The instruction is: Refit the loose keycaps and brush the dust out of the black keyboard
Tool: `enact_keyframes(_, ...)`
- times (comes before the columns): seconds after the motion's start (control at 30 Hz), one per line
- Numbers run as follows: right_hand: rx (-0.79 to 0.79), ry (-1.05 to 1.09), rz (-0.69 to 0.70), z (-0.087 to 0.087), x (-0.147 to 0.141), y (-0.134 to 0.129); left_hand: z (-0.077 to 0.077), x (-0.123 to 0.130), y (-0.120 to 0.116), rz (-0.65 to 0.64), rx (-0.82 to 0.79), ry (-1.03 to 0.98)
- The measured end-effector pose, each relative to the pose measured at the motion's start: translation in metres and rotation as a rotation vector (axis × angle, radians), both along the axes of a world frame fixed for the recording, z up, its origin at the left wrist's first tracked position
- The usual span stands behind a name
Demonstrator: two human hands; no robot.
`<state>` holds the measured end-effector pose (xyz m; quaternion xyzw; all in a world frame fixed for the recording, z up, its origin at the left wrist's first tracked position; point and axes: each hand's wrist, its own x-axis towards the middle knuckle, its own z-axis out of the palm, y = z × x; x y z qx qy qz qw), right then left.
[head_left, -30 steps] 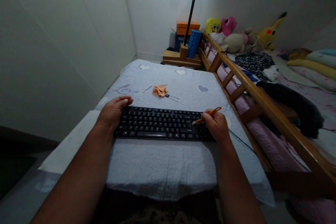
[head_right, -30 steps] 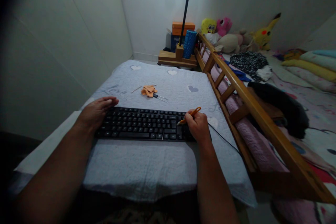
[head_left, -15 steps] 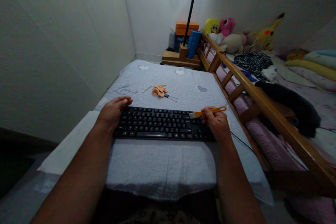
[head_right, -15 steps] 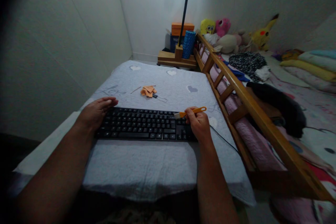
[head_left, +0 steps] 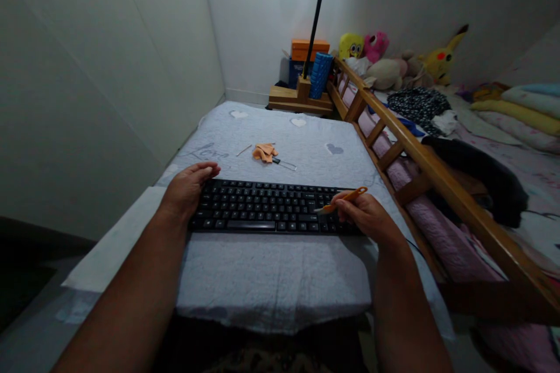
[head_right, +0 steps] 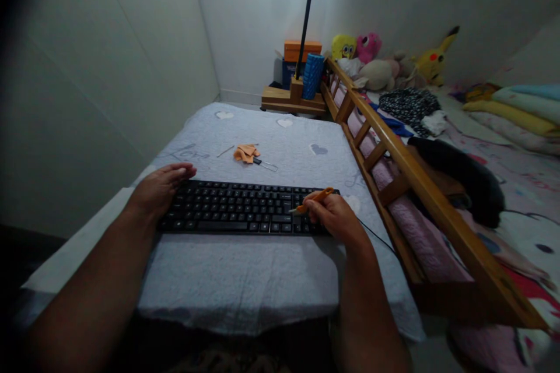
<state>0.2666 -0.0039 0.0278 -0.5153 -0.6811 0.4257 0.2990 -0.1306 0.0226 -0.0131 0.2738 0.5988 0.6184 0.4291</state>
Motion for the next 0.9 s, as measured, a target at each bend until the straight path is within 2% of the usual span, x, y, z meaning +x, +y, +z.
enact_keyframes(0.1, -0.101, 0.05, 0.07, 0.01, 0.005, -0.004, 0.0, 0.0, 0.001, -0.001, -0.007, 0.014)
enact_keyframes(0.2, -0.057, 0.127, -0.025, 0.01, 0.003, 0.001, 0.0, 0.0, 0.001, 0.005, -0.01, 0.016)
enact_keyframes(0.37, 0.112, 0.131, -0.197, -0.011, -0.012, 0.016, 0.002, 0.001, 0.0, 0.007, -0.012, -0.013)
enact_keyframes(0.47, 0.188, 0.036, -0.192, -0.021, -0.018, 0.018, 0.002, 0.001, 0.0, 0.005, -0.012, -0.009)
enact_keyframes(0.57, 0.238, -0.049, -0.171, -0.024, -0.018, 0.016, 0.001, 0.0, 0.001, 0.006, -0.011, 0.015)
enact_keyframes(0.77, 0.148, 0.009, -0.132, -0.022, -0.01, 0.007, -0.001, -0.001, 0.001, 0.001, -0.014, 0.034)
enact_keyframes(0.9, 0.044, 0.098, -0.053, -0.016, -0.008, -0.001, -0.002, -0.001, 0.002, 0.012, -0.008, 0.034)
